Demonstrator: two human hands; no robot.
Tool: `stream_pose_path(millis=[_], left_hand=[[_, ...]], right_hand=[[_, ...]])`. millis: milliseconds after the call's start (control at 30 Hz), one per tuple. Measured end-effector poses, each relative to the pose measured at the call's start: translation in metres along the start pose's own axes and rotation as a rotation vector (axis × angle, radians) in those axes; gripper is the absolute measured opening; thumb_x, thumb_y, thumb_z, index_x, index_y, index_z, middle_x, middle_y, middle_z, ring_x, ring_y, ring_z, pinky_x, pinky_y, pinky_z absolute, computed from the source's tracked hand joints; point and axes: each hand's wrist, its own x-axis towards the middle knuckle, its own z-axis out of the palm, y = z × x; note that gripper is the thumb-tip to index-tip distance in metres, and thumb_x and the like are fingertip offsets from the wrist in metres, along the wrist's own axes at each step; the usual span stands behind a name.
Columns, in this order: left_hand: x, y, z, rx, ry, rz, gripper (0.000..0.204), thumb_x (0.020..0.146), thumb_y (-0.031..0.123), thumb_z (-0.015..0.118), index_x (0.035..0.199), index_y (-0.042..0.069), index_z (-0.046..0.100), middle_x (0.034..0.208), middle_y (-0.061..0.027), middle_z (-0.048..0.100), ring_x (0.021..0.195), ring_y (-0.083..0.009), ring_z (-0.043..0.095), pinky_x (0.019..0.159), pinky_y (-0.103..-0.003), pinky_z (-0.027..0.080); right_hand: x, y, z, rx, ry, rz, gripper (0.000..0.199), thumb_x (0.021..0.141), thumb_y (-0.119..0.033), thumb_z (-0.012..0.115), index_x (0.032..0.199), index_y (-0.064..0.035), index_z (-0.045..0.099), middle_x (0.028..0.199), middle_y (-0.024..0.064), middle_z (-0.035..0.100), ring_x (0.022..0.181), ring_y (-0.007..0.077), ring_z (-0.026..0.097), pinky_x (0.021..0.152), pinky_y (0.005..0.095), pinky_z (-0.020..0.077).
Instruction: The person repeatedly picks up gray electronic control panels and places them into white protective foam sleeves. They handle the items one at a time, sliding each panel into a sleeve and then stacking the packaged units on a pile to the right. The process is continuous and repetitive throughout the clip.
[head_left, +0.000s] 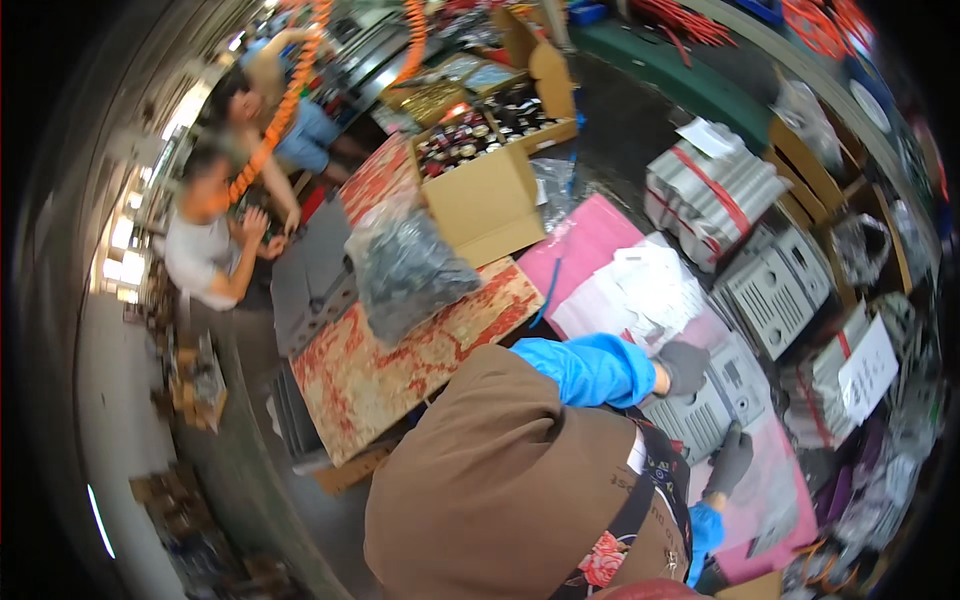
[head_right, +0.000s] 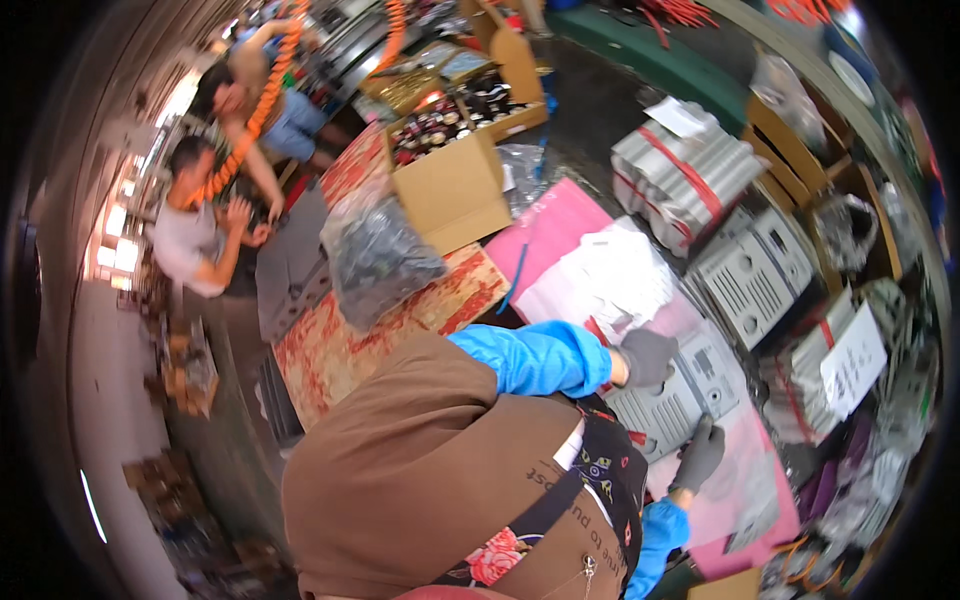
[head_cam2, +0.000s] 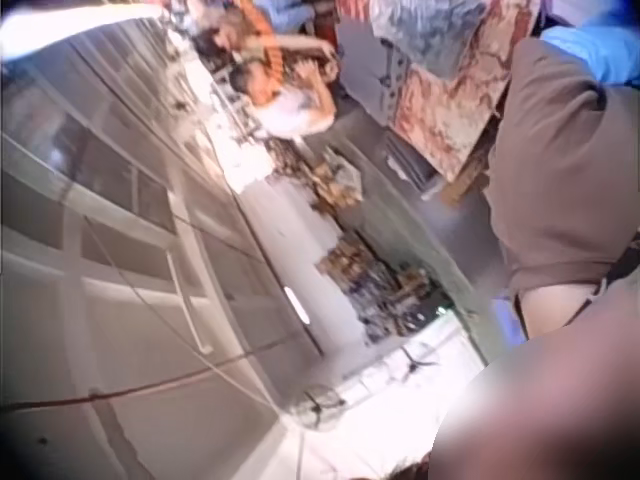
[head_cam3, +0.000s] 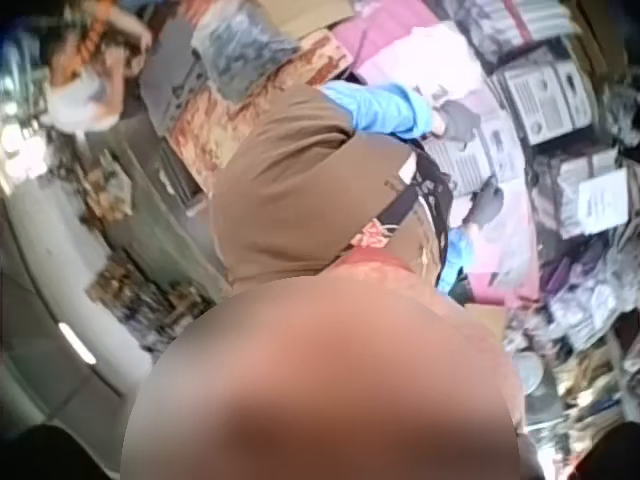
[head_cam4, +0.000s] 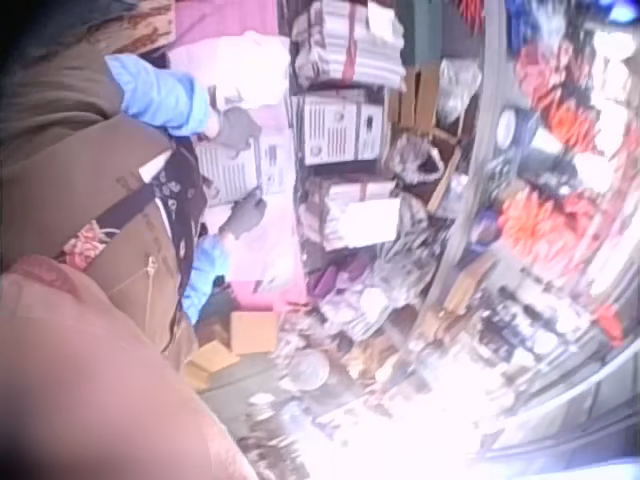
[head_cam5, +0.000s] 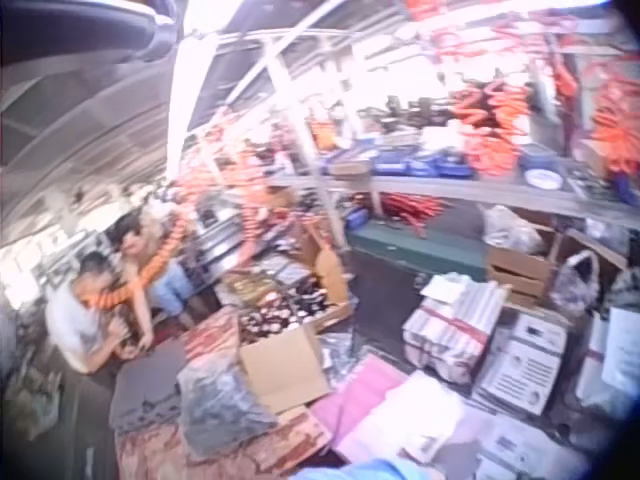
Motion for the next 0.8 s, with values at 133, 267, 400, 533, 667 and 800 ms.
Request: stream_pose_path(millis=[133,267,400,533,667,800], left_hand=[[-0.011,0.019,-0.018,-0.172,-0.071,-0.172,0.049,0.083,0.038,0.062,0.111,-0.002,0.06,0.097,-0.0194,0.07,0.091,-0.0361,0.068,0.079,-0.049,0.052],[0.0,0.013,-0.019,-0.322,-0.228,-0.204,0.054,0.084,0.043,0.06,0.114,-0.001,0.063,0.102,-0.0186,0.071,0.092,-0.034,0.069,0.083,-0.045,0.052],[0.002,0.017,-0.022,-0.372,-0.223,-0.179,0.05,0.085,0.046,0.059,0.106,0.001,0.067,0.101,-0.0175,0.071,0.086,-0.033,0.07,0.081,-0.044,0.053],[-0.002,0.02,-0.024,-0.772,-0.219,-0.118,0.056,0.091,0.052,0.054,0.104,-0.001,0.069,0.099,-0.0172,0.071,0.084,-0.0307,0.071,0.072,-0.045,0.056],[-0.038,0.042,-0.08,-1.182,-0.437,-0.261,0.07,0.095,0.062,0.046,0.124,0.0,0.059,0.105,-0.0193,0.068,0.082,-0.029,0.07,0.069,-0.043,0.059],[-0.034,0.028,-0.069,-1.615,-0.629,-0.324,0.07,0.092,0.058,0.058,0.13,0.0,0.056,0.116,-0.0201,0.067,0.104,-0.0264,0.068,0.088,-0.04,0.055]], right_hand=[[-0.003,0.003,0.007,-0.133,0.119,-0.029,0.043,0.098,-0.039,0.055,0.088,0.0034,0.056,0.075,0.0151,0.059,0.061,0.02,0.057,0.054,0.0348,0.0458],[-0.01,-0.008,0.003,0.176,0.037,-0.095,0.043,0.097,-0.035,0.057,0.109,0.0064,0.056,0.099,0.0183,0.064,0.083,0.0218,0.063,0.073,0.0342,0.0514],[-0.029,-0.038,-0.005,0.639,-0.146,-0.133,0.05,0.098,-0.03,0.058,0.128,0.0094,0.05,0.115,0.019,0.063,0.095,0.0235,0.063,0.086,0.0341,0.051],[-0.044,-0.07,-0.043,0.379,-0.099,-0.324,0.051,0.098,-0.028,0.059,0.131,0.0098,0.05,0.116,0.0187,0.062,0.097,0.0219,0.061,0.086,0.0344,0.0501],[-0.068,-0.096,-0.067,0.189,0.06,-0.491,0.052,0.096,-0.027,0.065,0.131,0.0095,0.051,0.12,0.017,0.063,0.101,0.0226,0.061,0.088,0.0362,0.0496],[-0.058,-0.075,-0.072,-0.19,0.117,-1.123,0.031,0.09,-0.008,0.064,0.12,0.0007,0.06,0.114,0.0148,0.063,0.107,0.0313,0.061,0.095,0.0446,0.048]])
